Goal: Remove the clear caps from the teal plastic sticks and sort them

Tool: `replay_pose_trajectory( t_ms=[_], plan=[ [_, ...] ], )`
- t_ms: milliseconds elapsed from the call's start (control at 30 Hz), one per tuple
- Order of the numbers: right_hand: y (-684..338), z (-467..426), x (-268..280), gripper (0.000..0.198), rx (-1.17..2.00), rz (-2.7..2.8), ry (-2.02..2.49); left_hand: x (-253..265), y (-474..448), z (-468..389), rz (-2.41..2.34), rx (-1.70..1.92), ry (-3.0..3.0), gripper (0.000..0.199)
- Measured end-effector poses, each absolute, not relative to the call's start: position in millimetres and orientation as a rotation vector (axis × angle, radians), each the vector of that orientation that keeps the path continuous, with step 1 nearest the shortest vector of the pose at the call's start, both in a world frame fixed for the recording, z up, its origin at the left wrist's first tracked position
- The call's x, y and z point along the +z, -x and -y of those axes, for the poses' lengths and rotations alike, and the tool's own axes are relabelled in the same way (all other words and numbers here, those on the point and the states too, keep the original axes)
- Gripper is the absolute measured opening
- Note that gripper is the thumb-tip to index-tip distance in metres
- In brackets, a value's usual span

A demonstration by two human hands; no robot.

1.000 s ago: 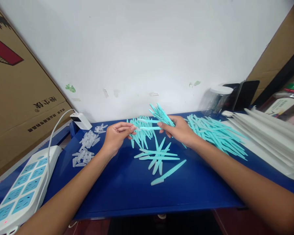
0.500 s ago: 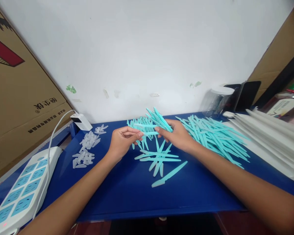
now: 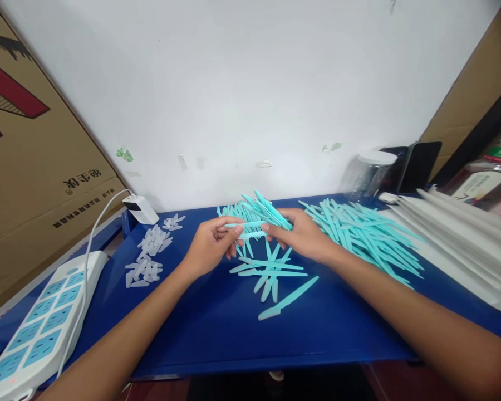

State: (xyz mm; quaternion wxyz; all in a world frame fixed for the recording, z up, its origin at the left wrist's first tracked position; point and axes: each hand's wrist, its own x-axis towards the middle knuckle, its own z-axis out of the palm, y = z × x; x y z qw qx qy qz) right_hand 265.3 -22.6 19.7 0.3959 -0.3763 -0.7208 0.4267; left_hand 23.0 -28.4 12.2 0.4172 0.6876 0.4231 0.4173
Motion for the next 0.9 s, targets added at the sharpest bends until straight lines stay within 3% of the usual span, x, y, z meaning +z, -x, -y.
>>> replay_pose_trajectory(
  t_ms=[200, 333, 567, 900],
  plan=[
    [-273, 13, 19, 0.046, 0.918, 1.778, 1.085, 11, -18, 24, -1.136, 1.079, -1.718, 0.040],
    [-283, 1, 17, 0.050, 0.903, 1.615, 1.123, 10, -15, 25, -1.096, 0.862, -1.791, 0.038],
    [-286, 3, 21, 0.052, 0.948, 1.754, 1.146, 10, -14, 27, -1.086, 0.805, -2.468, 0.022],
    [-282, 11, 26, 0.040, 1.076, 1.824, 1.091, 48, 108, -18, -2.114, 0.389, -2.493, 0.036]
  ],
)
